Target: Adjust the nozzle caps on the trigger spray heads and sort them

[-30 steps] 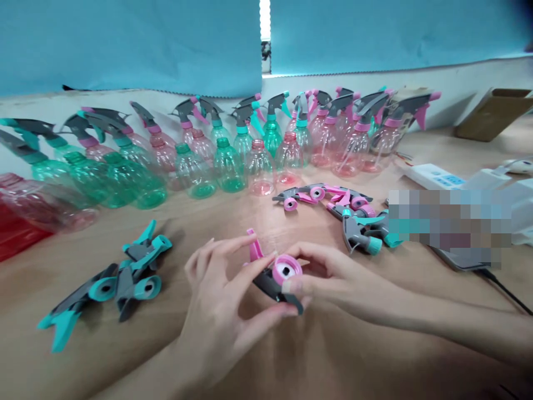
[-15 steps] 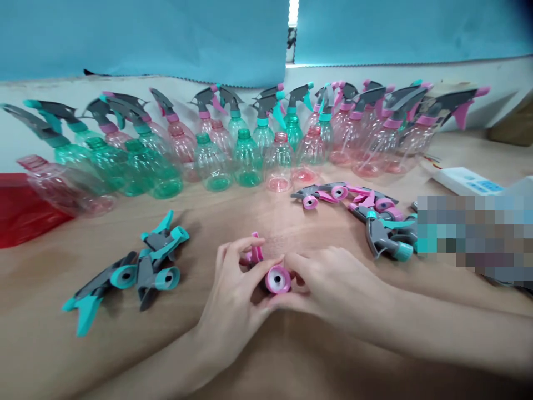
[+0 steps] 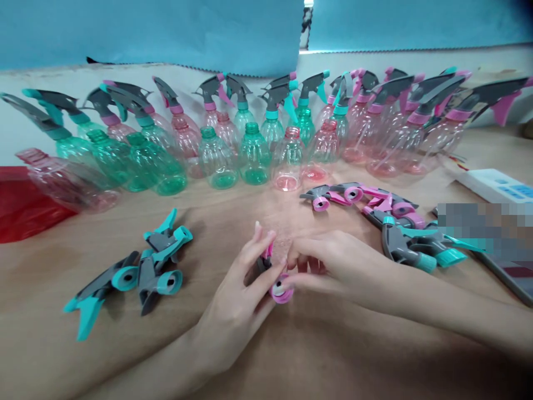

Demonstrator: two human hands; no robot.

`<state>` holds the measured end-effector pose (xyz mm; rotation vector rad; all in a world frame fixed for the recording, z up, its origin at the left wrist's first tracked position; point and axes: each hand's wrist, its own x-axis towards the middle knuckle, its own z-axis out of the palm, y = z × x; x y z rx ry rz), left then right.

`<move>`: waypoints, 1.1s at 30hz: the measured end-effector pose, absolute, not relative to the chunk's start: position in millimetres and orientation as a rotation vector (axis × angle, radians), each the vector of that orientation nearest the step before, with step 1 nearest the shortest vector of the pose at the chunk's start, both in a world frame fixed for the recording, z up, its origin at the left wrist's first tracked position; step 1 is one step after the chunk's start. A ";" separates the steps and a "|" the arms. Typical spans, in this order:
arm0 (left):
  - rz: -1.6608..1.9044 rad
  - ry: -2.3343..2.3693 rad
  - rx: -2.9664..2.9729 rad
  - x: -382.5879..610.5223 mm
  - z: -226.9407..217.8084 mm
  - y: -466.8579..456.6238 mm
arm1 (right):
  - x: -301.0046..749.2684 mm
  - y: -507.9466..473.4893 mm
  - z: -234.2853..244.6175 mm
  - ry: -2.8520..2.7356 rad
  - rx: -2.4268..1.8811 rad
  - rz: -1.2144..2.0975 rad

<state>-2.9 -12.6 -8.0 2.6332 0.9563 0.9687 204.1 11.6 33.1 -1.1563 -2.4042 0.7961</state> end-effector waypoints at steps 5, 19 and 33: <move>1.034 0.949 2.665 -4.0 -9.1 -10.8 | 206.1 13.6 21.3 -2.406 -1.079 0.953; 0.820 0.991 2.685 -4.6 -8.2 -0.9 | 203.8 23.1 9.9 -1.868 -0.929 1.916; 0.736 1.053 2.379 -1.8 3.4 2.5 | 207.2 6.7 44.0 -2.302 -0.983 0.746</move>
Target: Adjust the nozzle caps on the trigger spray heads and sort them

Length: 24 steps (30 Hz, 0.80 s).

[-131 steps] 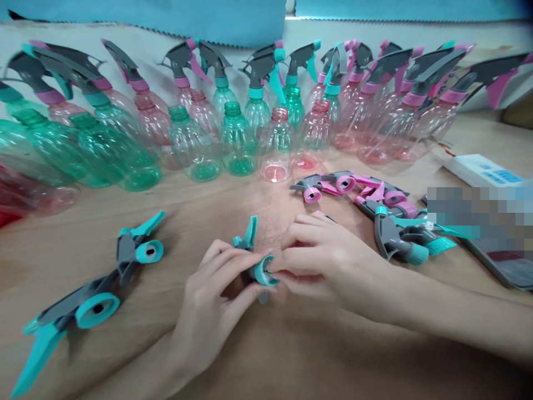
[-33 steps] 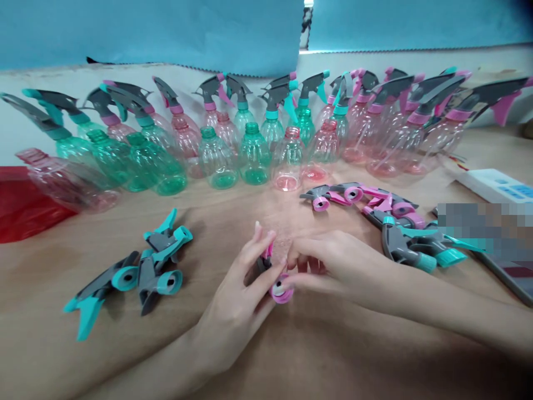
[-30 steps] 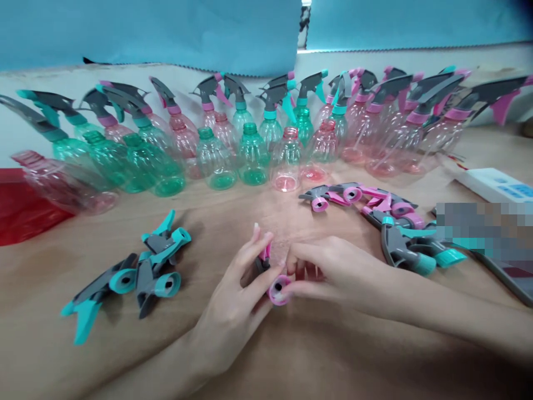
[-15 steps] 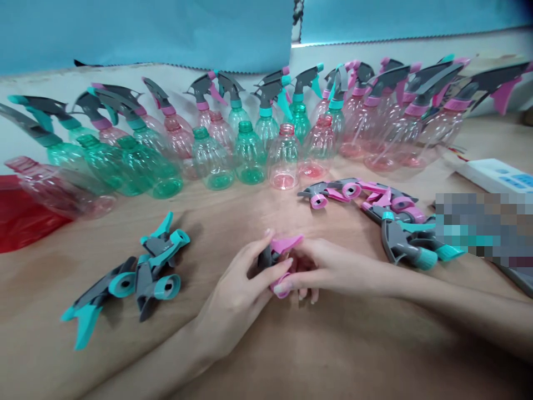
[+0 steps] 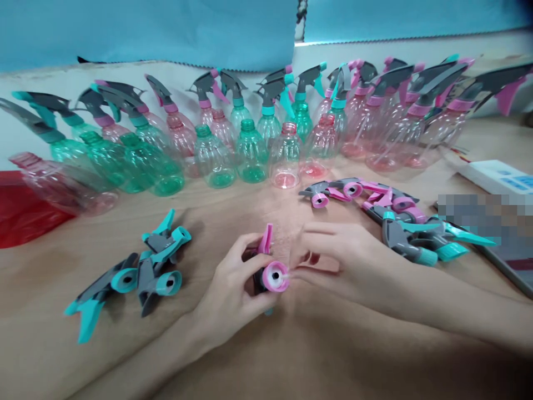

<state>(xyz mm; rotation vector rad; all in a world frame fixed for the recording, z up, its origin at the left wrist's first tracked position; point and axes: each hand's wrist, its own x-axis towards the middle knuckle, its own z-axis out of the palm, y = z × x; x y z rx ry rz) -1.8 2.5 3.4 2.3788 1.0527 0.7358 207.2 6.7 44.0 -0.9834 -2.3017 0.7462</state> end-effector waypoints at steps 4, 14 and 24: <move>0.721 1.037 2.421 -3.0 0.5 2.5 | 205.9 1.5 51.5 -2.473 -0.837 0.692; 0.606 0.855 2.497 -1.7 2.7 7.5 | 203.9 6.6 56.2 -2.878 -0.694 0.547; 0.695 1.020 2.384 -5.1 -0.4 10.4 | 198.0 0.6 22.5 -2.122 -0.828 0.940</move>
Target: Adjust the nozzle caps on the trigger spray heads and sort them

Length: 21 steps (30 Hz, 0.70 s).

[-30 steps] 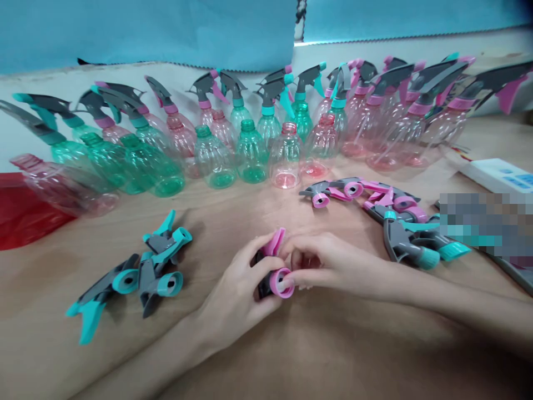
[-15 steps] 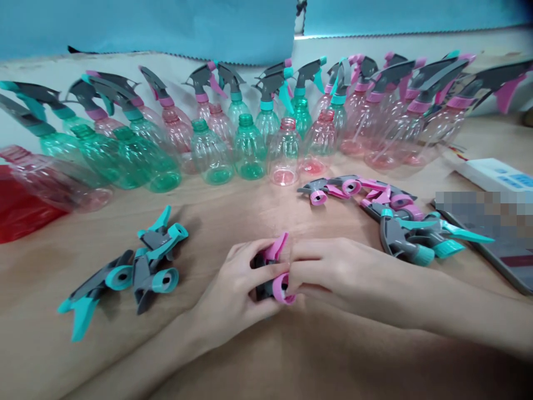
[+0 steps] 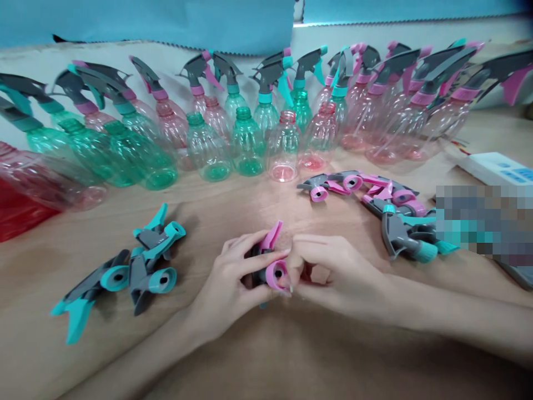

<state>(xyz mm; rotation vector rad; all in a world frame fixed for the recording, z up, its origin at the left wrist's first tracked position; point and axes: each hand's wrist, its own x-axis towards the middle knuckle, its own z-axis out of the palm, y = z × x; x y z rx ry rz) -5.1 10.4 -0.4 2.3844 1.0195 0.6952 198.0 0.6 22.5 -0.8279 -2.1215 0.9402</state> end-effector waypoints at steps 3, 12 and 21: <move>0.742 1.047 2.475 -5.0 -1.2 8.9 | 193.3 -5.6 17.8 -1.946 -0.954 1.076; 0.802 1.036 2.679 -5.8 -4.6 5.9 | 188.1 -14.3 12.4 -1.865 -1.003 1.111; 0.730 1.073 2.767 -3.4 -3.8 2.7 | 192.7 -11.7 12.9 -1.991 -1.068 1.007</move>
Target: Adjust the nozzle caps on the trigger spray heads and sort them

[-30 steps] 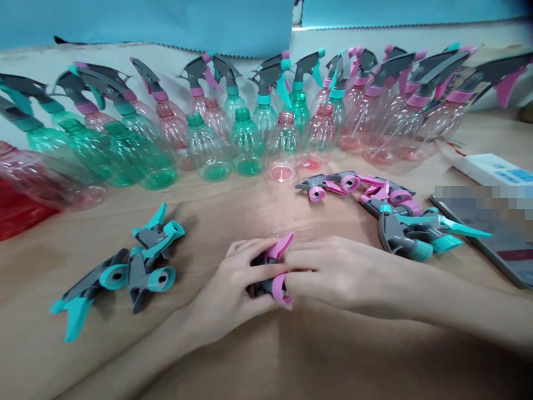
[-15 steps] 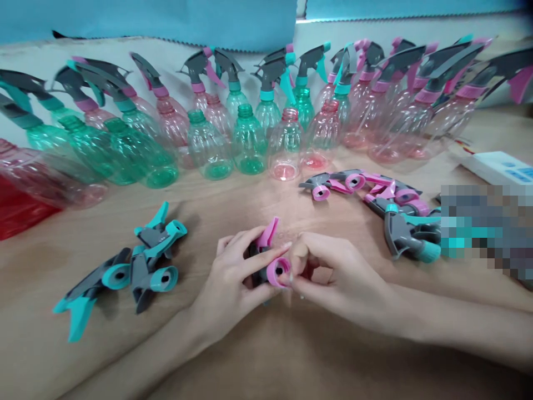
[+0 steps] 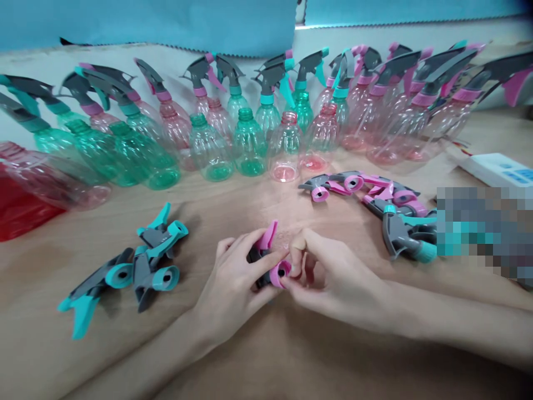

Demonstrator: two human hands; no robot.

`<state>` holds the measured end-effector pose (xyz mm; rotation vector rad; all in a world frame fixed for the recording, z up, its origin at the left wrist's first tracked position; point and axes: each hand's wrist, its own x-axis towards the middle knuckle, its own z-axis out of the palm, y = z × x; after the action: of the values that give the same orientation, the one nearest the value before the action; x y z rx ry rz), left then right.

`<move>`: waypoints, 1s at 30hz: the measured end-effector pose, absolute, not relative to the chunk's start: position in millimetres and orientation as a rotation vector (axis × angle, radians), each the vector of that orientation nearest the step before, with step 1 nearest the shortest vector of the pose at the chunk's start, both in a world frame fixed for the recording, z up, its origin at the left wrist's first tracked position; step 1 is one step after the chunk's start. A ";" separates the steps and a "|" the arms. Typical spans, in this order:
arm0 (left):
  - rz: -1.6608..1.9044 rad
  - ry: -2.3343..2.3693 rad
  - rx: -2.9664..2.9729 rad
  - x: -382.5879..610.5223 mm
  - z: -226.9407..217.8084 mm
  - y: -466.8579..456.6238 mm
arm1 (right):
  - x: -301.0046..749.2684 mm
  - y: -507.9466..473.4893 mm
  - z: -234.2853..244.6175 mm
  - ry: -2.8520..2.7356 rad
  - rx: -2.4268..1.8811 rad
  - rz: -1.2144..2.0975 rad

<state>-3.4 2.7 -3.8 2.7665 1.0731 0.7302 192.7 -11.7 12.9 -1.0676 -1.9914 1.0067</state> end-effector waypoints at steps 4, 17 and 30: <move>0.707 1.150 2.759 -2.2 -2.9 2.8 | 192.0 -11.1 8.8 -2.083 -1.004 0.769; 0.678 1.248 2.738 -1.3 -3.9 0.2 | 185.8 -17.0 8.1 -2.230 -0.944 -0.025; 0.694 1.250 2.772 0.1 -4.6 0.4 | 184.9 -22.8 6.8 -2.354 -0.854 -0.042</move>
<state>0.1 0.4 -4.6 2.7721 1.2500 0.6943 184.9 -22.8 6.8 -0.8544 -2.3537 -0.0424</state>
